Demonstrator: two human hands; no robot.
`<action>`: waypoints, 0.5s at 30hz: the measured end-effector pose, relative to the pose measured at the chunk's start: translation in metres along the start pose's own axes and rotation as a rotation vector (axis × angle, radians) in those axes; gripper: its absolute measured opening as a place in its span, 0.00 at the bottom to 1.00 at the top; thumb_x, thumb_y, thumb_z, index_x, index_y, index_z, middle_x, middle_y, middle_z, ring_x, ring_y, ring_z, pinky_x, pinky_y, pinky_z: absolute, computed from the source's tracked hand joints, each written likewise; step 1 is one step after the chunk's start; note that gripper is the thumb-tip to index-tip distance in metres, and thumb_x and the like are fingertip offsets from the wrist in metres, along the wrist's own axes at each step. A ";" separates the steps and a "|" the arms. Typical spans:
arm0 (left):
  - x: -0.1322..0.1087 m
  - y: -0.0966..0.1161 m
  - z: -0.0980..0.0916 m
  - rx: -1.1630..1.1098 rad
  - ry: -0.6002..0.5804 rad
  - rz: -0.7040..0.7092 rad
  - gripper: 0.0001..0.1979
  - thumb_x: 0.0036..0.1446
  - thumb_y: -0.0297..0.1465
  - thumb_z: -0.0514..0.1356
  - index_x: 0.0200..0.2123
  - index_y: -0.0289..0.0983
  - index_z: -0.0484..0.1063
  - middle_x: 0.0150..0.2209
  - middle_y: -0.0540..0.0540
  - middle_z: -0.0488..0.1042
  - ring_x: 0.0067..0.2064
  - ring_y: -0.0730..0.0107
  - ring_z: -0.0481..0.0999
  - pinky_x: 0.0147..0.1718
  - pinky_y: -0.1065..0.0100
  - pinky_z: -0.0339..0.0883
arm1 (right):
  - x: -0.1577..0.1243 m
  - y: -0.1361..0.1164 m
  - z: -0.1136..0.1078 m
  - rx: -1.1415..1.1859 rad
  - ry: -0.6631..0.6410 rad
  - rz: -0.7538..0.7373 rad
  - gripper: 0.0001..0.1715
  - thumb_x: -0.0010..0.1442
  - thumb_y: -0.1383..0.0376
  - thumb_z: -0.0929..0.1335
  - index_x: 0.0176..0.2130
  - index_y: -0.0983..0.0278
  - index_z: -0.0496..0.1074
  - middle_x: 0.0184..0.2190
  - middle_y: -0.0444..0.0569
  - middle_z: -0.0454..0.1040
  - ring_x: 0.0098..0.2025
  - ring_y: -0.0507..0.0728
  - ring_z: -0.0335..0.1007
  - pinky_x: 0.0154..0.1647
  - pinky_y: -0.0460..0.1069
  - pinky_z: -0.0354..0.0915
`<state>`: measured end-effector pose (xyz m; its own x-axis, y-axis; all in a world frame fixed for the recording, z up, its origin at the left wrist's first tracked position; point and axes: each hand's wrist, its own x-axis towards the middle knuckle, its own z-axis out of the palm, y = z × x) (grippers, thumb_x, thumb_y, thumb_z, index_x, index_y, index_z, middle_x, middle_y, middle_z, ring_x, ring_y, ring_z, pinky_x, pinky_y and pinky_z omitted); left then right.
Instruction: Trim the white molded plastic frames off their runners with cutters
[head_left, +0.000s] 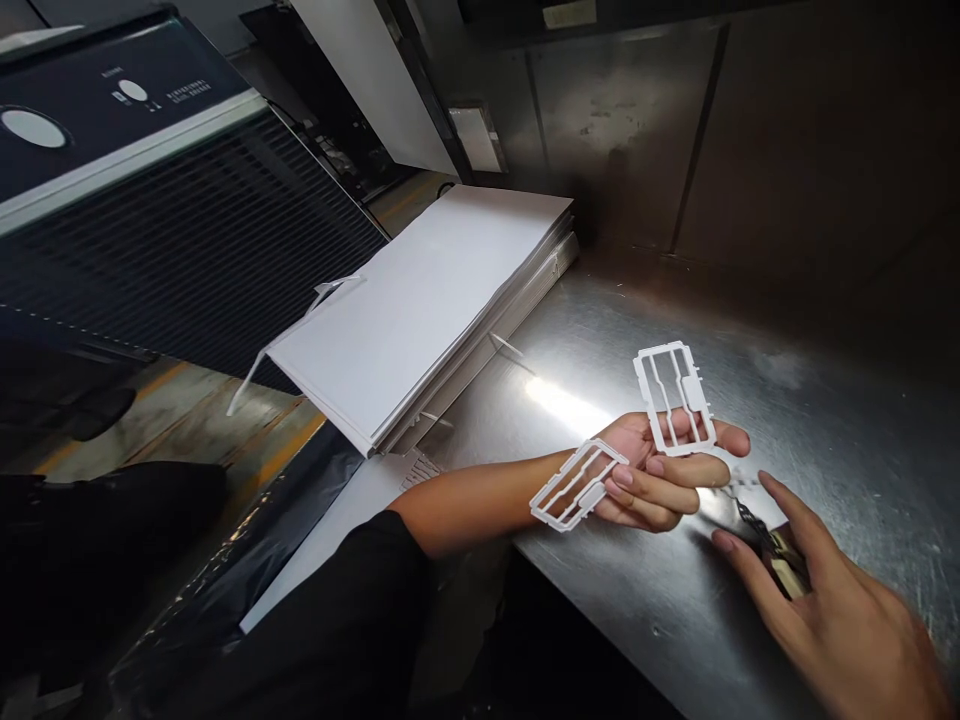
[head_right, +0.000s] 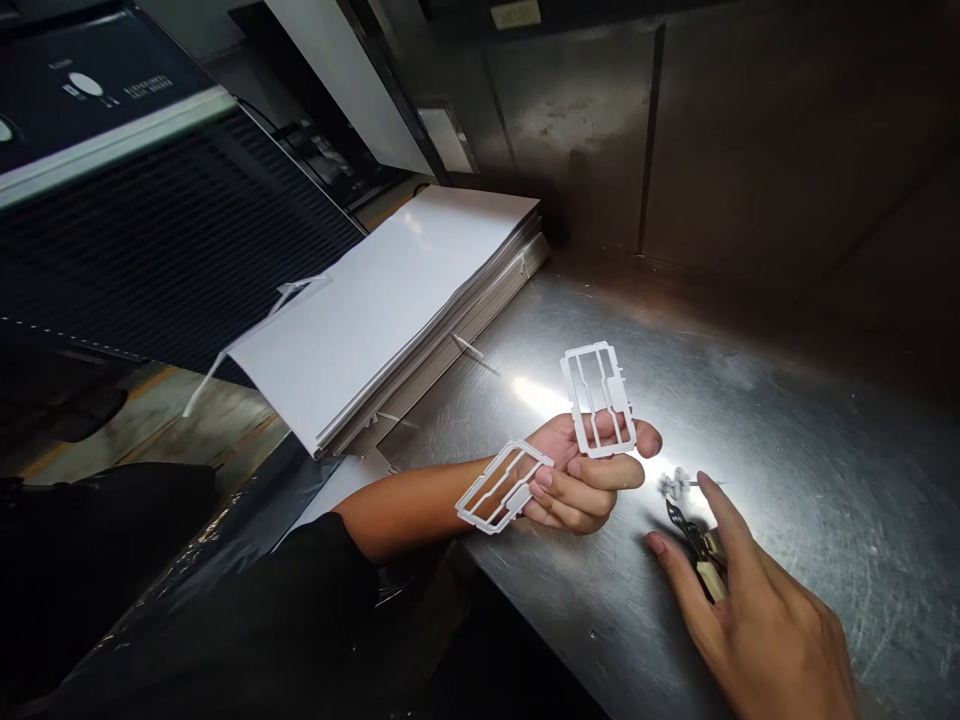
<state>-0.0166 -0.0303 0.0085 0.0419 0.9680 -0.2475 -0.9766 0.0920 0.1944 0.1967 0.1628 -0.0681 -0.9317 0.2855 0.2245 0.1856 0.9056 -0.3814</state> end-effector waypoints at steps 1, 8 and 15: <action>0.000 0.000 0.000 0.001 -0.004 -0.001 0.39 0.85 0.34 0.31 0.43 0.35 0.82 0.22 0.57 0.49 0.15 0.75 0.31 0.09 0.80 0.34 | 0.001 -0.001 -0.001 -0.003 0.021 -0.010 0.44 0.83 0.26 0.57 0.69 0.52 0.76 0.35 0.41 0.83 0.22 0.60 0.77 0.21 0.53 0.71; 0.000 0.000 -0.001 0.017 -0.026 -0.003 0.31 0.84 0.31 0.38 0.44 0.35 0.82 0.22 0.57 0.50 0.16 0.76 0.31 0.10 0.80 0.34 | 0.006 -0.002 -0.005 -0.030 0.117 -0.039 0.30 0.89 0.41 0.61 0.68 0.57 0.77 0.52 0.48 0.83 0.35 0.59 0.82 0.29 0.52 0.72; 0.002 -0.008 -0.002 0.154 0.029 0.067 0.29 0.82 0.29 0.39 0.45 0.35 0.82 0.23 0.56 0.51 0.16 0.77 0.31 0.11 0.79 0.29 | 0.021 0.016 0.007 -0.260 -0.031 -0.085 0.34 0.78 0.55 0.62 0.77 0.53 0.71 0.72 0.56 0.69 0.25 0.57 0.73 0.17 0.51 0.60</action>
<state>-0.0090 -0.0294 0.0045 -0.0308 0.9663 -0.2556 -0.9331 0.0639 0.3538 0.1781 0.1809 -0.0758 -0.9556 0.1989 0.2172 0.1765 0.9772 -0.1184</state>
